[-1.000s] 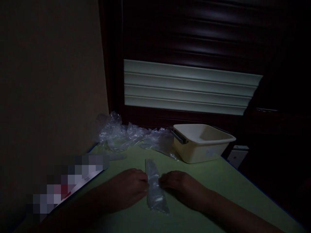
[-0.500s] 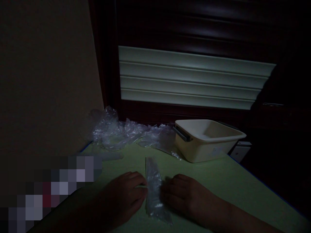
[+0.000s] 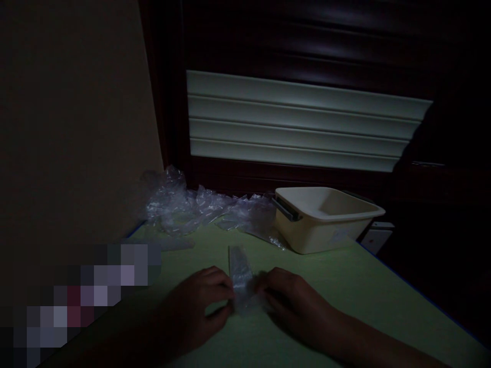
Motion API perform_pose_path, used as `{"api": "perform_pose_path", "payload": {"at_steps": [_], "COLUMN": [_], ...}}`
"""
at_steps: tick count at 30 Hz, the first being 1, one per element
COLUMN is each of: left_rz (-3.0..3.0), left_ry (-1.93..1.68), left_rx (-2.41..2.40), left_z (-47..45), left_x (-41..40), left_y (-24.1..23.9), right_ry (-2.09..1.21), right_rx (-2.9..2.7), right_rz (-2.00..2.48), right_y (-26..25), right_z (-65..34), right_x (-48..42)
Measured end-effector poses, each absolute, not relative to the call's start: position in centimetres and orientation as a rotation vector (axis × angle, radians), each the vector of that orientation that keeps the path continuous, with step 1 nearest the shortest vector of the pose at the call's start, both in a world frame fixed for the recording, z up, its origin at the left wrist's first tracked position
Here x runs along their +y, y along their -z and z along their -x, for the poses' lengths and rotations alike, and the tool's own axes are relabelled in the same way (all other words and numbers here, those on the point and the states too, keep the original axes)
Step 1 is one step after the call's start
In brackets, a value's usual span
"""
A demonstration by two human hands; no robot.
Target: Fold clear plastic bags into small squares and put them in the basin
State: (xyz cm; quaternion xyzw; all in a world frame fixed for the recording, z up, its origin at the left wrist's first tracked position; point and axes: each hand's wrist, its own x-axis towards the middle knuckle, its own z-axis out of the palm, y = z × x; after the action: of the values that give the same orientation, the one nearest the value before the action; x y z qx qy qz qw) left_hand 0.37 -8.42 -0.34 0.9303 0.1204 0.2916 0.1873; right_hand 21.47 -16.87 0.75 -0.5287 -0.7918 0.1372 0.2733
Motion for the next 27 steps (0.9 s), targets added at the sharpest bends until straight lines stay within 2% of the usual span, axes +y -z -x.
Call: {"api": "perform_pose_path", "payload": {"at_steps": [13,19,24,27], "left_rz": [-2.579,-2.494,-2.475,-2.478], "left_ry": [-0.844,-0.841,-0.813,-0.796], "left_rx": [0.482,0.623,0.668,0.696], "left_z": [-0.8,-1.1,-1.5,-1.6], "left_x": [-8.1,-7.7,-8.1,-8.4], "left_y": [1.2,1.5,1.5,1.2], "right_ry": [-0.4,-0.765,-0.863,-0.798], "right_rx": [-1.96,-1.722,-1.567,-1.605], "right_rz": [1.427,1.489,1.395,1.4], "right_y": [0.2,0.2,1.0,1.5], "right_z": [-21.0,-20.4,-20.3,-20.3], "right_x": [-16.7,-16.3,-16.1,-16.1]}}
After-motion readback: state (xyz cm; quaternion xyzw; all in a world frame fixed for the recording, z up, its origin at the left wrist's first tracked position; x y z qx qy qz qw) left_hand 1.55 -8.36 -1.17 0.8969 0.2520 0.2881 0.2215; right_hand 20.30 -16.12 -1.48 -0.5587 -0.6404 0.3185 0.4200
